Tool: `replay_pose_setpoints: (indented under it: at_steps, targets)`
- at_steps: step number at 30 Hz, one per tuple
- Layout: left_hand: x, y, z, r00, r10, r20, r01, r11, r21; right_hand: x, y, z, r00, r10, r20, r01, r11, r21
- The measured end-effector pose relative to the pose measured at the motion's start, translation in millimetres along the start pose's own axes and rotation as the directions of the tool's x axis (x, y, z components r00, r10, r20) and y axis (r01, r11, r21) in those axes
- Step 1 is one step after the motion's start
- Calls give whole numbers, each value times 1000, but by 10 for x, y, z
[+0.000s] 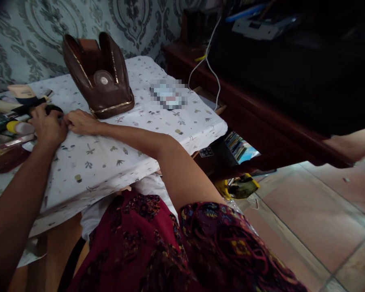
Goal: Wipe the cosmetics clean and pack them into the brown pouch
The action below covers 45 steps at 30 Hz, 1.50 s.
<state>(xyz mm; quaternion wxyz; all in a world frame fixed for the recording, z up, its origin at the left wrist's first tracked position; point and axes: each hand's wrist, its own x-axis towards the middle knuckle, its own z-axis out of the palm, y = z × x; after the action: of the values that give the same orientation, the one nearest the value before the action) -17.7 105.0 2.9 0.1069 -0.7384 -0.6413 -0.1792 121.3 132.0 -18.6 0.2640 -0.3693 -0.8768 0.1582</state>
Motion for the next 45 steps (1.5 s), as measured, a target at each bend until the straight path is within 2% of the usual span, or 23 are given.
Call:
replay_pose_setpoints:
  at_steps: [5,9,14,24,39,45]
  targets:
    - [11,-52,3,999,24,23,-24,1000,-14,-10,-3,21,1000,3,-17,-4,995,-95]
    - [17,-56,24,1000,26,7,-26,1000,-6,-24,-18,21,1000,-9,-23,7,997,-74]
    - [47,-68,96,999,0,-35,0,1000,15,-39,-61,-18,998,62,-16,-62,998,-31]
    - [57,-149,196,1000,20,-8,-19,998,59,-18,52,29,997,-65,-38,64,998,-29]
    - [96,-159,214,998,56,0,-56,998,32,-13,89,35,993,-95,-71,96,995,18]
    - [95,-152,181,999,50,17,-50,999,6,-24,79,18,995,-92,-48,94,995,35]
